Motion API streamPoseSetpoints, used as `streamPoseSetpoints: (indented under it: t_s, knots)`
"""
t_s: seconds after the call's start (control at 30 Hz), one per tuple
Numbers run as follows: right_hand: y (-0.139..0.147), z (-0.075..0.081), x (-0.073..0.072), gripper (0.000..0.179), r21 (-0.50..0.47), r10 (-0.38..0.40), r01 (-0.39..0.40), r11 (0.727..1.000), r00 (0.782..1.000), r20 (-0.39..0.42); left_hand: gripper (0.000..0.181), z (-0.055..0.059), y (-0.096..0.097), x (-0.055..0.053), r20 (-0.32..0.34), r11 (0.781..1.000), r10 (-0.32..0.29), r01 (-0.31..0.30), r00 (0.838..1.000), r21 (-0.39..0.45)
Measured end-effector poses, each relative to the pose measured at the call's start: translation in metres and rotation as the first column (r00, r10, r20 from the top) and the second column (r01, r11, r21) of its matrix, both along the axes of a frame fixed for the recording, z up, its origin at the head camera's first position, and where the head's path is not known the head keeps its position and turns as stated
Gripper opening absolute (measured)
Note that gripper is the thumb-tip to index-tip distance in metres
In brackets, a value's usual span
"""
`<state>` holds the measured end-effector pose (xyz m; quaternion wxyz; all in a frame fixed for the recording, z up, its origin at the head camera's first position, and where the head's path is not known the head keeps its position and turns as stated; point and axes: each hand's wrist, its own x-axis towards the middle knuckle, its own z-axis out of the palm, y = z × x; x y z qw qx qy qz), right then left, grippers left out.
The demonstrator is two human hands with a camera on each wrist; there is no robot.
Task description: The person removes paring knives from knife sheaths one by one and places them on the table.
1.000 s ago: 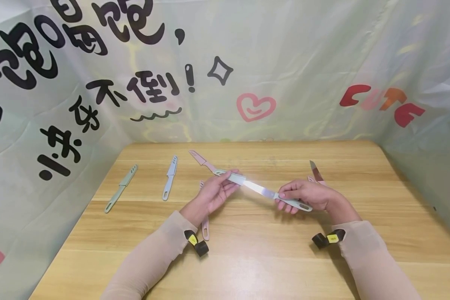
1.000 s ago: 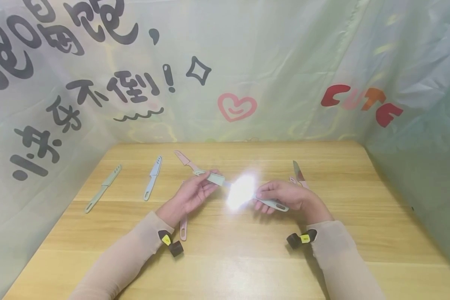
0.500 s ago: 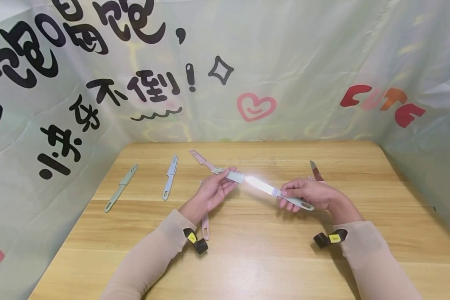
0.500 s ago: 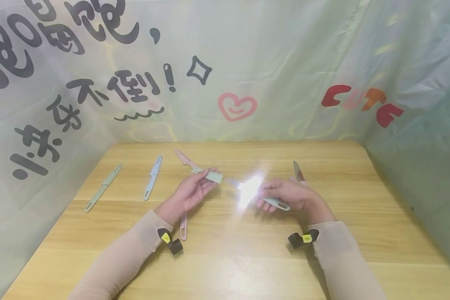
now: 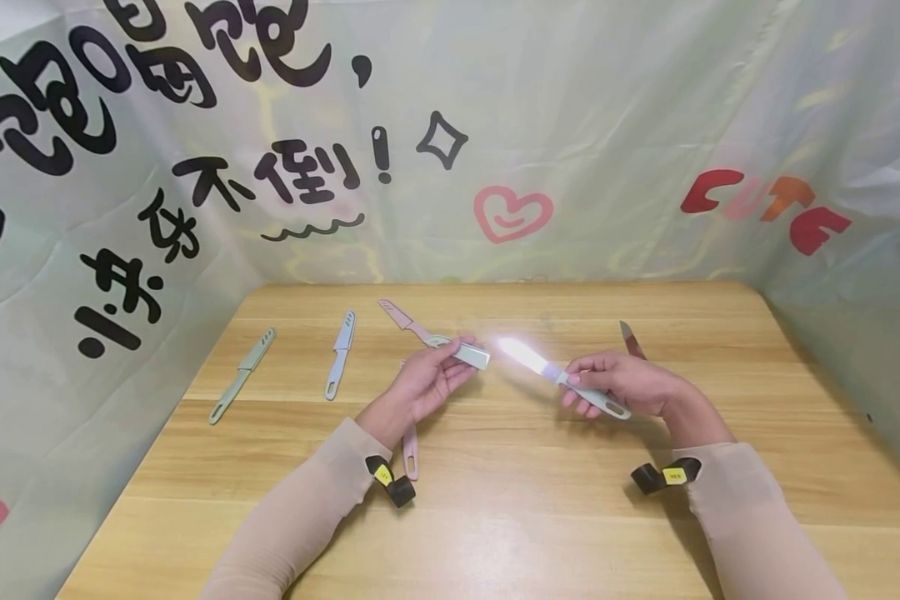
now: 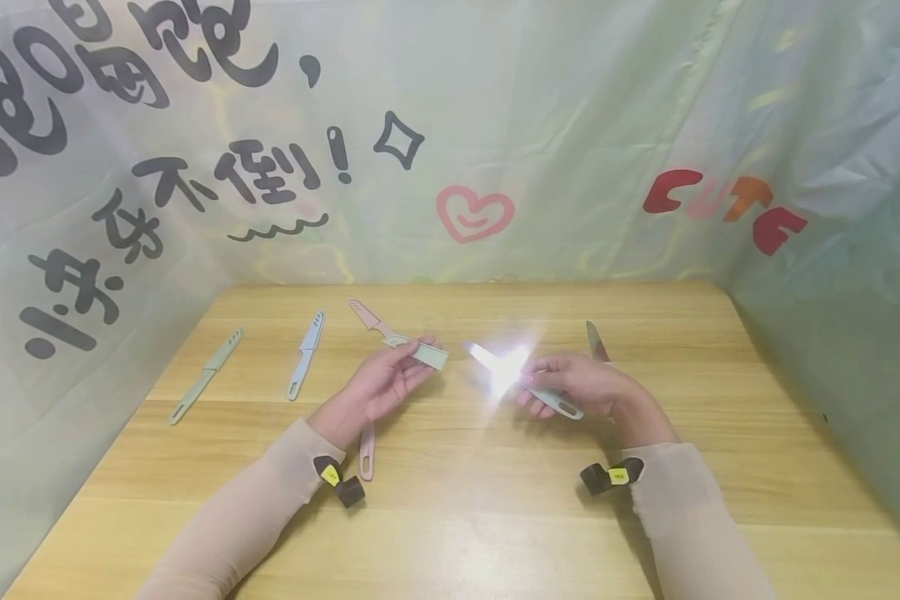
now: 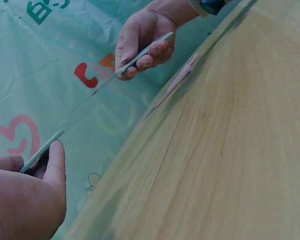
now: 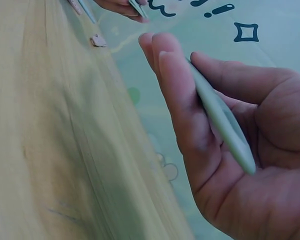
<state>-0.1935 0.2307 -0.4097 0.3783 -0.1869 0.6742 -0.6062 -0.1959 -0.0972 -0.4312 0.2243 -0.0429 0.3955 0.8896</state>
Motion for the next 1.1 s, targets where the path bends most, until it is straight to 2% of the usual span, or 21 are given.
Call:
streamPoseSetpoints:
  t_s: [0.37,0.7,0.87,1.1]
  knots:
    - [0.0041,0.0021,-0.0019,0.038,-0.041,-0.013,0.013,0.999,1.0,0.012,0.037,0.0019,0.0007,0.0022,-0.041,0.996,-0.082,0.081,0.996,-0.032]
    - [0.0076,0.0048,-0.0033,0.035,-0.019,-0.056,0.056,0.998,0.997,-0.047,0.04,0.0027,0.002,0.0036,-0.058,0.987,-0.151,0.148,0.987,-0.058]
    - [0.0077,0.0056,-0.0027,0.04,-0.015,-0.106,0.106,0.994,0.993,-0.048,0.04,0.0022,0.0024,0.0047,-0.063,0.985,-0.166,0.162,0.984,-0.068]
    - [0.0088,0.0074,-0.0029,0.035,-0.033,-0.133,0.131,0.991,0.99,-0.056,0.038,0.0024,0.0033,0.006,-0.077,0.976,-0.188,0.177,0.979,-0.127]
